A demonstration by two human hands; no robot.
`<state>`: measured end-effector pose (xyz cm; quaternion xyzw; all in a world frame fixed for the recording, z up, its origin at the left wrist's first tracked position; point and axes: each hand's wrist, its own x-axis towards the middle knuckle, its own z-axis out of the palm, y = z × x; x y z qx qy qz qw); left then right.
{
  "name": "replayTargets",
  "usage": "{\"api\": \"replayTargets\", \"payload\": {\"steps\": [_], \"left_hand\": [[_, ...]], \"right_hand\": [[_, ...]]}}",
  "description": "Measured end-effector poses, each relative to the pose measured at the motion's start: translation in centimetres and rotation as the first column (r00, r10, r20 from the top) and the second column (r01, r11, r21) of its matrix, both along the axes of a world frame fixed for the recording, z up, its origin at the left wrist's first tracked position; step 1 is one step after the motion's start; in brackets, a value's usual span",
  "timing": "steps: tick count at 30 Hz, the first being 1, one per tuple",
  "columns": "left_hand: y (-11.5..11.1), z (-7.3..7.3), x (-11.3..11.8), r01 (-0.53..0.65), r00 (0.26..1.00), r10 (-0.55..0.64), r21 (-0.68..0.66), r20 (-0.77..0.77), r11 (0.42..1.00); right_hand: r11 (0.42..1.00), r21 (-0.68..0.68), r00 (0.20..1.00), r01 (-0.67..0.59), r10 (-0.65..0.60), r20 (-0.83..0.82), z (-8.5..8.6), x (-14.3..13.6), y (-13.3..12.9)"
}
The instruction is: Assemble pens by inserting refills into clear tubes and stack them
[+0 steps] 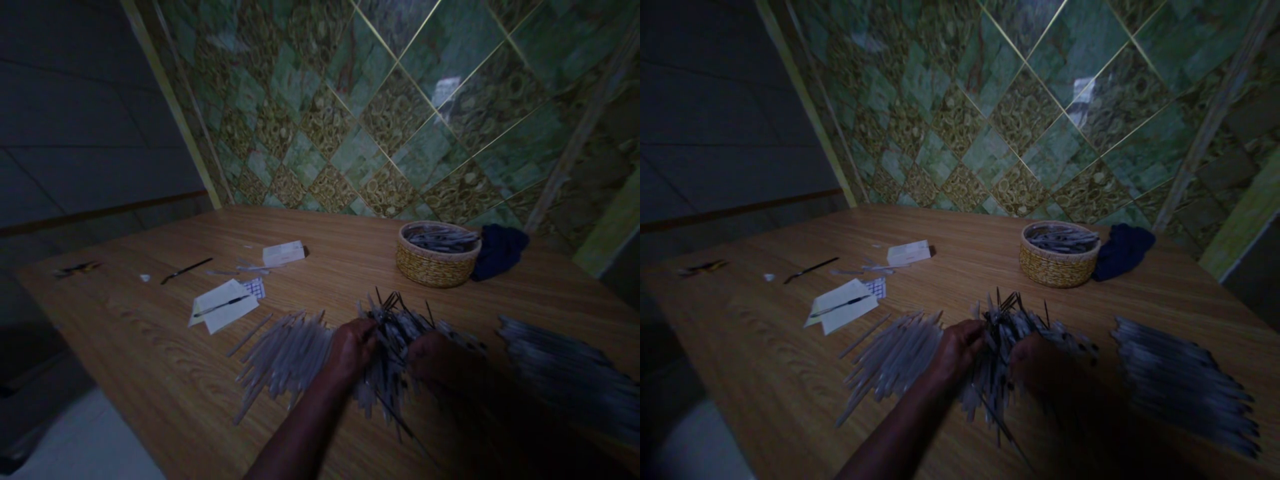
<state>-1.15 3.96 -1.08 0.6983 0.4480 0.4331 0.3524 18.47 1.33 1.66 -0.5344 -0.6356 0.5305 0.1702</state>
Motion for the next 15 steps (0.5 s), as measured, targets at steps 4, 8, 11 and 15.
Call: {"api": "replayTargets", "payload": {"steps": [4, 8, 11, 15], "left_hand": [[-0.4, 0.7, -0.1, 0.092, 0.929, 0.002, 0.236, -0.369, 0.967], [-0.7, 1.5, -0.1, 0.080, 0.886, 0.073, 0.305, -0.459, 0.949], [-0.6, 1.9, -0.3, 0.051, 0.945, 0.057, 0.314, -0.324, 0.948], [-0.1, 2.0, -0.6, -0.061, 0.997, 0.069, 0.228, -0.027, 0.972]], "right_hand": [[0.999, 0.040, 0.994, 0.018, -0.013, -0.112, 1.3, -0.5, 0.6], [0.995, 0.041, 0.964, 0.091, -0.078, -0.255, 2.3, -1.3, 1.6], [0.969, 0.099, 0.943, 0.225, -0.191, -0.273, 1.9, -1.4, 1.9], [0.948, 0.318, 0.989, 0.032, -0.075, 0.126, -0.2, -0.9, 1.1]]}}
